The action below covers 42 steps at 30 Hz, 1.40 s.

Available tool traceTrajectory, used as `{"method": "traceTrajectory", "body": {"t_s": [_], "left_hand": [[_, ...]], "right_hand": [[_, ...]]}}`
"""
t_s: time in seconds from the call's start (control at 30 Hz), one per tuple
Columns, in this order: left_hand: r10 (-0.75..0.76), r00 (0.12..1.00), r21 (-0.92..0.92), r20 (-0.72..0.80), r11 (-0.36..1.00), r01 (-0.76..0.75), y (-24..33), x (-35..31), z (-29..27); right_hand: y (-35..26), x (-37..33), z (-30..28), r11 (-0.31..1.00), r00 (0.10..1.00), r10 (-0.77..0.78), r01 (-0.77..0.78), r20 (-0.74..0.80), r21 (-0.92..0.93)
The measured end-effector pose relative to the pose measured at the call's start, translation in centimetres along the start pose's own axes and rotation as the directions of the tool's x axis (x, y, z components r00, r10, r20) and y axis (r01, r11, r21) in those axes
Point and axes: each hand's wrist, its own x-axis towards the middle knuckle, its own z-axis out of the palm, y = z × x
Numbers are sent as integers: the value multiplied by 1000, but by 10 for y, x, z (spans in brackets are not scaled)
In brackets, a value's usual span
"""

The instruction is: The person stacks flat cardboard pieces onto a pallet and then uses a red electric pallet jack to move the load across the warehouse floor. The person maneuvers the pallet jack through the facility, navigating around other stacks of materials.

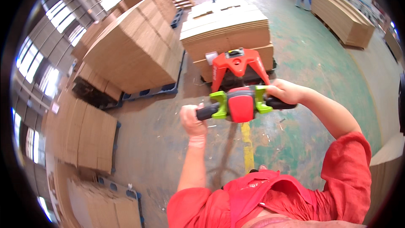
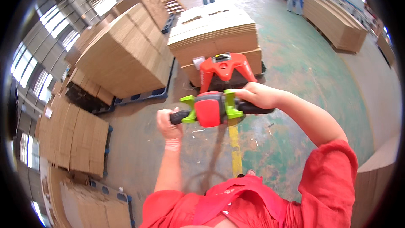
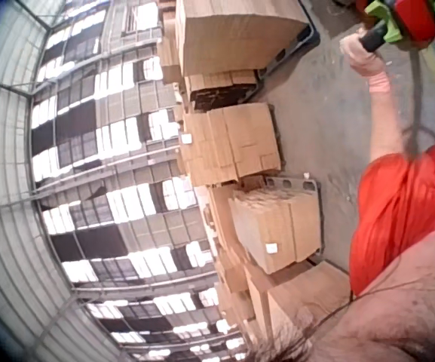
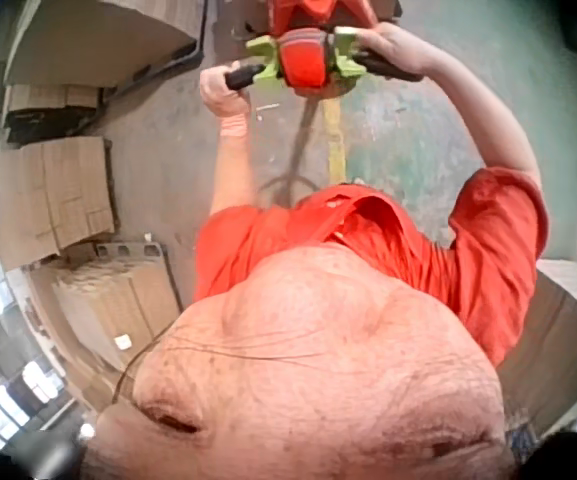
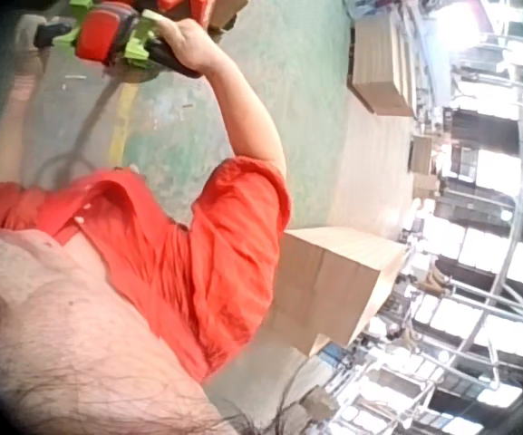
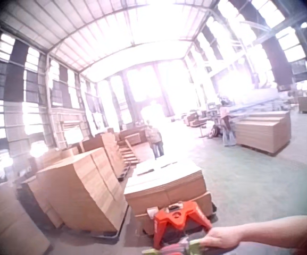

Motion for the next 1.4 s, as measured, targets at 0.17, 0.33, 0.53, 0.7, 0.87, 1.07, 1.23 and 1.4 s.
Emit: {"method": "traceTrajectory", "body": {"t_s": [0.17,0.33,0.53,0.7,0.87,1.07,1.23,1.4], "left_hand": [[-35,999,7,31,999,35,-10,22,2],[-58,995,-89,81,994,65,-35,37,23],[-49,997,-132,56,990,56,-54,48,16],[-36,986,-162,162,985,63,-53,48,6],[-14,997,-83,78,996,21,-27,82,26],[-1,950,-137,311,989,46,-58,92,14],[-61,969,-137,240,986,96,-53,95,29],[-150,983,-31,103,988,154,-39,96,37]], "right_hand": [[-8,22,-7,999,998,-36,36,45,-2],[-5,45,-14,990,996,-91,91,1,-104],[-7,64,-6,965,965,-259,261,48,-34],[-7,62,-20,973,965,-229,232,129,-12],[-5,69,-37,978,965,-210,207,159,33],[-15,77,-54,978,956,-204,189,211,88],[-16,94,-62,983,936,-168,137,309,118],[-12,98,-61,990,933,-136,115,332,82]]}}
